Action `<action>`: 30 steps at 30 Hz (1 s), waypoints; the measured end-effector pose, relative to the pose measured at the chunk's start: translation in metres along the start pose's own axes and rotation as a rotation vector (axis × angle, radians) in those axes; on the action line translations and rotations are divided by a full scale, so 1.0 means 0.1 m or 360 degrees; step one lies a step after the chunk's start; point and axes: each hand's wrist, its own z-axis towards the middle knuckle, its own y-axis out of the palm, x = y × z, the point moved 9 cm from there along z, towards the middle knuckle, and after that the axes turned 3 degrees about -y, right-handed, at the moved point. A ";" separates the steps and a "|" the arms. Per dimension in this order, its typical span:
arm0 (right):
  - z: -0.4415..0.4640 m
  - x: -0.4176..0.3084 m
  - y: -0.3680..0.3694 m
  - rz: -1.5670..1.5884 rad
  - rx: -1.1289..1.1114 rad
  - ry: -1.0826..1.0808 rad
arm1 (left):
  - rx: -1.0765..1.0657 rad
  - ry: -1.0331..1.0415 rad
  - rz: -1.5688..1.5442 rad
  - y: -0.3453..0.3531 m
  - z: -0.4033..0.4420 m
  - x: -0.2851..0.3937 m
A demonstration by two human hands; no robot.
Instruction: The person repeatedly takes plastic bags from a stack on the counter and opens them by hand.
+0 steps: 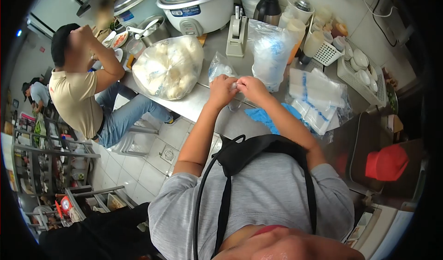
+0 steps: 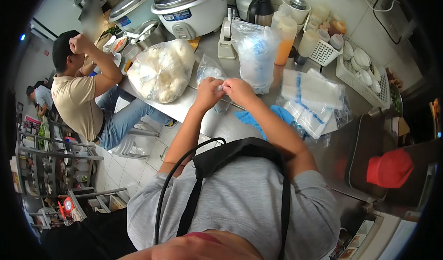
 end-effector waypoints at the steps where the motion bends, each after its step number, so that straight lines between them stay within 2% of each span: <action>1: 0.00 -0.04 -0.03 0.0012 -0.0001 -0.0024 | 0.0008 -0.0064 0.0007 0.02 0.02 -0.06; 4: 0.00 -0.14 -0.28 0.0298 0.0456 -0.0169 | 0.0148 -0.0307 -0.0295 0.05 0.05 -0.31; 7: -0.06 0.01 -0.25 0.0759 0.0451 0.0127 | 0.0484 -0.0462 -0.0825 -0.05 0.02 -0.52; 10: -0.23 0.00 0.12 0.1102 -0.0058 0.0666 | 0.0561 -0.0511 -0.0917 -0.11 0.03 -0.49; 11: -0.29 0.05 0.24 0.1251 -0.0206 0.0849 | 0.0603 -0.0427 -0.0896 -0.15 0.02 -0.39; 14: -0.37 0.28 0.29 0.1852 0.0058 0.1278 | 0.0555 -0.0114 -0.0651 -0.15 -0.04 -0.01; 19: -0.36 0.72 0.31 0.1331 0.0048 0.1201 | 0.0435 0.0004 -0.0594 0.02 -0.17 0.11; 22: -0.33 0.68 0.22 0.1224 0.0134 0.1000 | 0.0386 -0.0066 -0.0572 0.01 -0.16 0.11; 25: -0.26 0.72 0.17 0.0929 0.0306 0.0852 | 0.0340 -0.0028 -0.0311 -0.09 -0.12 0.25; 28: -0.24 0.56 -0.01 0.0258 0.0152 0.0798 | 0.0359 0.0090 -0.0142 -0.16 -0.12 0.37; 30: -0.24 0.44 -0.05 0.0225 0.0203 0.0598 | 0.0397 0.0062 -0.0122 -0.17 -0.11 0.37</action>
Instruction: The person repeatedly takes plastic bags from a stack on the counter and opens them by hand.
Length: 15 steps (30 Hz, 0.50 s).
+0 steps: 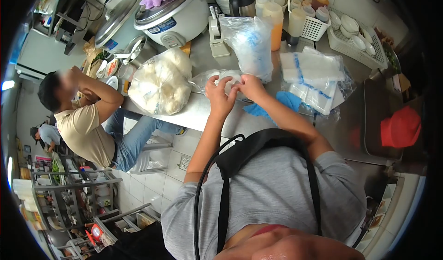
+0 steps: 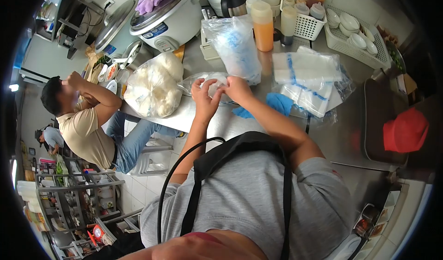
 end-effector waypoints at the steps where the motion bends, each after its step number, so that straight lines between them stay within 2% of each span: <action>1: -0.02 -0.05 -0.01 -0.0007 0.0020 -0.0102 | 0.0019 -0.0012 0.0012 0.00 0.01 0.00; 4: -0.07 -0.14 0.18 -0.0021 -0.0179 -0.0375 | 0.0051 -0.0046 0.0058 0.06 0.02 -0.04; 8: -0.16 -0.12 0.12 0.0094 -0.0337 -0.0276 | -0.0169 -0.0013 0.0314 0.36 0.01 -0.28; 11: -0.25 -0.40 -0.15 0.0240 -0.0304 -0.0412 | -0.0263 -0.0061 0.0577 0.58 -0.03 -0.59; 14: -0.27 -0.49 -0.42 0.0905 -0.0357 -0.0445 | -0.0353 -0.0262 0.0739 0.62 0.02 -0.92; 15: -0.27 -0.48 -0.56 0.0896 -0.0380 -0.0401 | -0.0417 -0.0349 0.0791 0.61 0.07 -1.06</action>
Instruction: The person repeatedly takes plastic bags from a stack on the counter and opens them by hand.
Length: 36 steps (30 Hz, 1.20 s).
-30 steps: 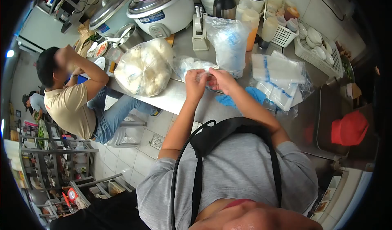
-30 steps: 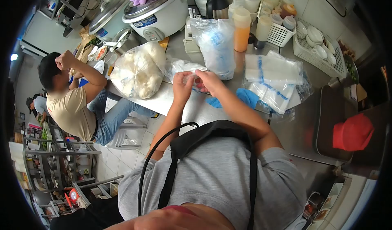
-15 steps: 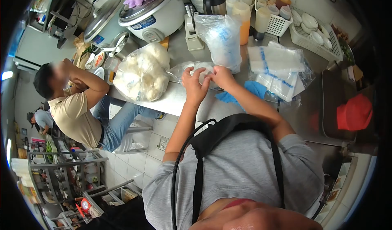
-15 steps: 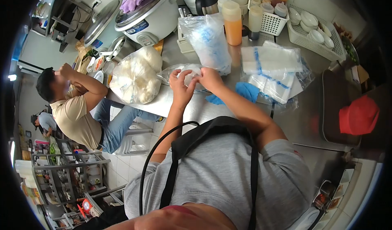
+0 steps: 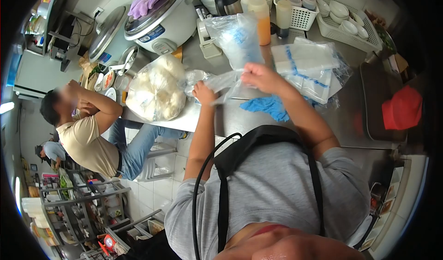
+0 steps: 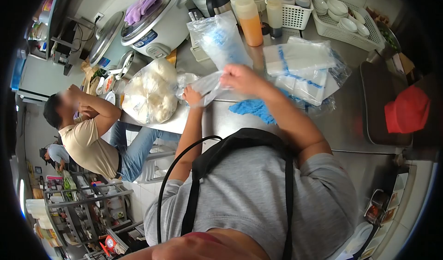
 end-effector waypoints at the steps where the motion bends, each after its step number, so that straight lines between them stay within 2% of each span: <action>1: -0.03 -0.08 -0.14 -0.0003 -0.0009 0.0050 | -0.0078 -0.0075 0.0049 0.04 0.09 -0.13; 3: -0.09 -0.09 -0.34 -0.0035 -0.0009 0.0169 | -0.0387 -0.0028 -0.0604 0.13 0.38 -0.32; 5: -0.12 -0.03 -0.45 -0.0091 0.0006 0.0299 | -0.0328 0.0108 -0.1630 -0.72 0.34 0.01; 7: -0.09 -0.08 -0.44 -0.0236 0.0020 0.0254 | -0.0192 0.0392 -0.1976 -1.38 0.22 0.37; 9: -0.03 -0.20 -0.30 -0.0414 0.0022 0.0211 | 0.0202 0.0959 -0.0941 -2.00 -0.20 1.00; 11: 0.01 -0.23 -0.16 -0.0440 0.0063 0.0141 | -0.0040 0.0943 -0.0562 -1.87 -0.51 1.28; 13: -0.01 -0.30 0.01 -0.0376 0.0072 0.0050 | 0.0068 0.0805 -0.0315 -1.66 -0.65 1.41; 15: -0.05 -0.40 0.13 -0.0230 0.0051 -0.0064 | 0.0059 0.0760 -0.0427 -1.37 -0.60 1.30; 16: -0.05 -0.32 0.19 -0.0059 -0.0087 -0.0024 | -0.0005 0.0775 -0.0662 -1.12 -0.47 1.18; 17: -0.06 -0.33 0.14 0.0118 -0.0011 -0.0032 | -0.0072 0.0781 -0.0900 -1.00 -0.40 1.10; 19: -0.08 -0.37 0.04 0.0459 0.0132 -0.0048 | -0.0177 0.0403 -0.1266 -1.00 -0.31 0.87; 20: -0.10 -0.31 -0.03 0.0220 0.0187 -0.0065 | -0.0227 0.0205 -0.1444 -0.96 -0.29 0.77; 22: -0.15 -0.22 -0.13 -0.0252 0.0288 -0.0108 | -0.0225 0.0244 -0.1495 -1.00 -0.29 0.78; 24: -0.21 -0.19 -0.02 -0.0316 0.0295 -0.0095 | -0.0167 0.0374 -0.1440 -1.02 -0.30 0.84; 26: -0.23 -0.23 0.09 -0.0295 0.0348 -0.0040 | -0.0004 0.0510 -0.1003 -1.12 -0.36 0.97; 27: -0.24 -0.31 0.09 -0.0415 0.0428 -0.0122 | 0.0077 0.0574 -0.0781 -1.17 -0.41 1.05; 28: -0.26 -0.38 0.09 -0.0534 0.0505 -0.0203 | 0.0115 0.0452 -0.0675 -1.17 -0.44 1.05; 30: -0.27 -0.52 0.07 -0.0664 0.0630 -0.0417 | 0.0154 0.0524 -0.0673 -1.18 -0.49 1.06; 32: -0.21 -0.31 -0.06 -0.0514 0.0651 -0.0228 | 0.0206 0.0651 -0.0850 -1.30 -0.53 1.07; 33: -0.18 -0.22 -0.14 -0.0439 0.0658 -0.0133 | 0.0168 0.0682 -0.0895 -1.34 -0.48 1.05; 34: -0.18 -0.22 -0.22 -0.0220 0.0700 -0.0178 | -0.0071 0.0519 -0.1078 -1.23 -0.39 0.87; 36: -0.19 -0.22 -0.42 -0.0136 0.0721 -0.0120 | -0.0586 0.0151 -0.1508 -1.09 -0.33 0.54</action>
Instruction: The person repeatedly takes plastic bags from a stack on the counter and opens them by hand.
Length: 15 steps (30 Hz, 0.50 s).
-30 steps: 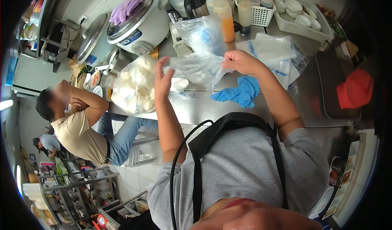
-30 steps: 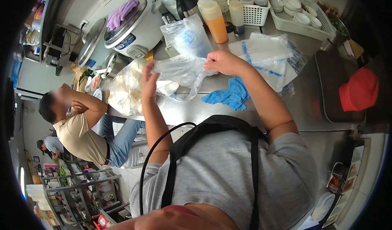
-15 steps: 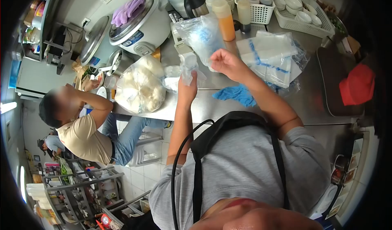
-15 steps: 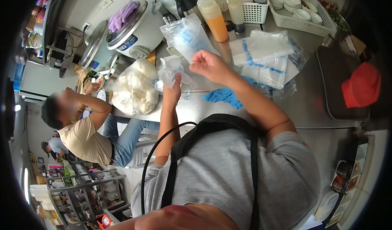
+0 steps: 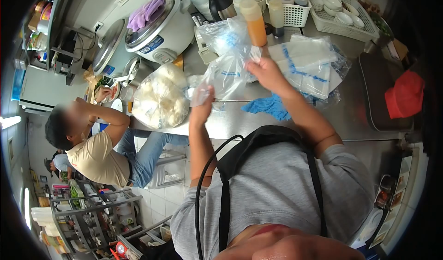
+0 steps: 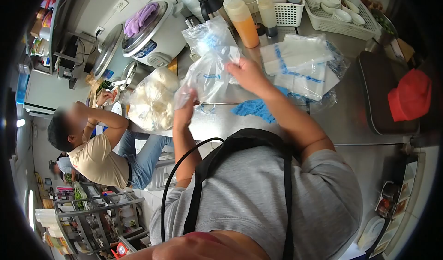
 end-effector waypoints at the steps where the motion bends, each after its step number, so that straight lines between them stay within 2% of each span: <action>1: 0.03 0.00 -0.10 0.0033 0.0014 0.0038 | -0.0060 0.0028 -0.0352 -0.09 0.00 -0.02; 2: 0.06 0.00 -0.17 -0.0059 -0.0009 0.0080 | 0.0129 -0.0208 -0.0524 -0.25 -0.06 -0.19; 3: 0.08 0.00 -0.24 -0.0149 -0.0029 0.0124 | 0.0221 -0.0153 -0.0673 -0.41 -0.08 -0.17; 4: 0.09 -0.01 -0.28 -0.0240 -0.0049 0.0167 | 0.0025 -0.0076 -0.1165 -0.42 -0.07 -0.14; 5: 0.07 -0.04 -0.29 -0.0050 -0.0011 0.0221 | -0.0307 0.0172 -0.1689 -0.43 -0.11 0.05; 7: -0.02 -0.10 -0.22 0.0334 0.0060 0.0326 | -0.0259 0.0577 -0.1862 -0.41 -0.25 0.57; 9: -0.11 0.18 -0.05 0.0429 0.0061 0.0456 | -0.0273 0.0631 -0.1588 -0.32 -0.12 0.26; 11: -0.25 0.35 0.16 0.0396 0.0016 0.0475 | -0.0210 0.0513 -0.1297 -0.01 -0.17 0.51; 13: -0.46 0.63 0.38 0.0232 -0.0128 0.0364 | -0.0051 0.0370 -0.1204 0.06 -0.08 0.29; 14: -0.58 0.74 0.47 0.0178 -0.0198 0.0431 | 0.0027 0.0348 -0.1287 0.01 -0.03 0.11; 15: -0.63 0.51 0.47 -0.0403 -0.0280 -0.0054 | 0.0129 0.0126 -0.1305 -0.02 0.03 0.01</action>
